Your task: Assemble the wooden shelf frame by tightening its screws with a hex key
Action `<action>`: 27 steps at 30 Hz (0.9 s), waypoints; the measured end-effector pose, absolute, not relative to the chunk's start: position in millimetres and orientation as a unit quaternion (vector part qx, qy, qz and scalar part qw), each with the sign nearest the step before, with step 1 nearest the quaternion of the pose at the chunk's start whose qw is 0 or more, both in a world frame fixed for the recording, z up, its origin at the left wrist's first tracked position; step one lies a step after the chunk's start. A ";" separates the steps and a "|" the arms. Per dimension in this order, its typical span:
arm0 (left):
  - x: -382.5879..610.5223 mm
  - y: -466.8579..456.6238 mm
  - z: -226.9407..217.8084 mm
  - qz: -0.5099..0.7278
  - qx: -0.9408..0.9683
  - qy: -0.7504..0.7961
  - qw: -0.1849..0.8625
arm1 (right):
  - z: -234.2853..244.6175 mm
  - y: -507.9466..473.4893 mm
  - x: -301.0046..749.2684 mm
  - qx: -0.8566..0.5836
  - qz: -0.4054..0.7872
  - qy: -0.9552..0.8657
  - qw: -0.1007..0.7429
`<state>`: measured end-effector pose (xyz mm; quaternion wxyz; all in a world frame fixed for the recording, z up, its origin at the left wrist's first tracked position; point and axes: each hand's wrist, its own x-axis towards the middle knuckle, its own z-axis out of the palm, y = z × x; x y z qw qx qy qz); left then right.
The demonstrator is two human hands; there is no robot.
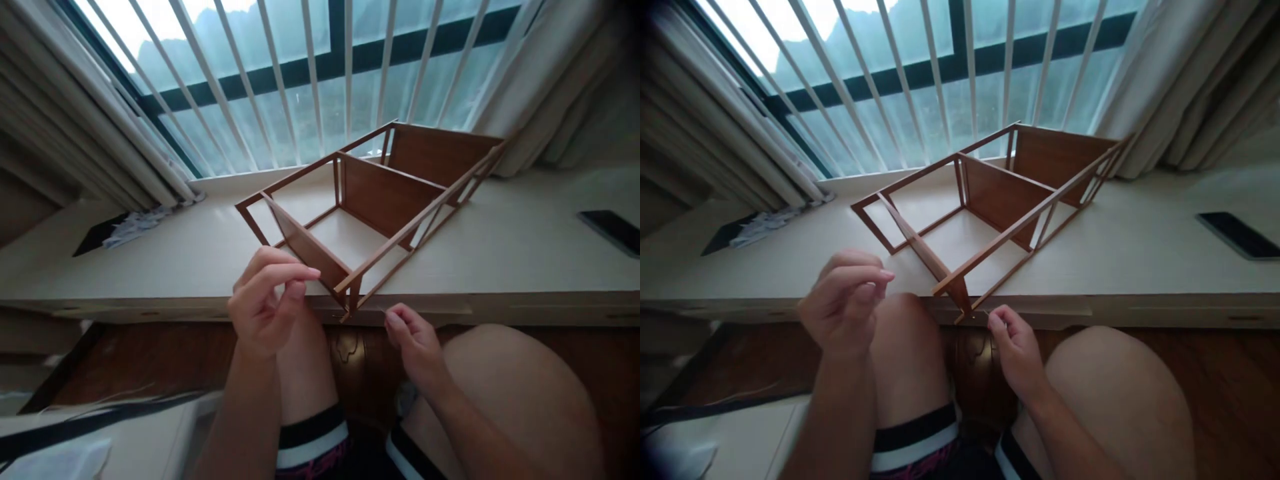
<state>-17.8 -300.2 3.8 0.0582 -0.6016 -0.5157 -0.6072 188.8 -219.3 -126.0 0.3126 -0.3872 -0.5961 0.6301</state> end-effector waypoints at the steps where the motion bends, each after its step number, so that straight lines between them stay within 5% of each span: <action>1: -22.9 -297.9 1.7 -0.580 -0.617 -0.528 0.066 | -123.3 -219.8 186.2 -0.385 0.614 -0.610 0.319; 10: -14.0 -279.7 -34.9 -0.380 -0.705 -0.598 0.002 | -80.8 -221.0 168.8 -0.296 0.494 -0.712 0.401; 27: -12.0 -271.7 -47.1 -0.452 -0.675 -0.582 0.042 | -70.4 -210.8 139.1 -0.267 0.459 -0.749 0.396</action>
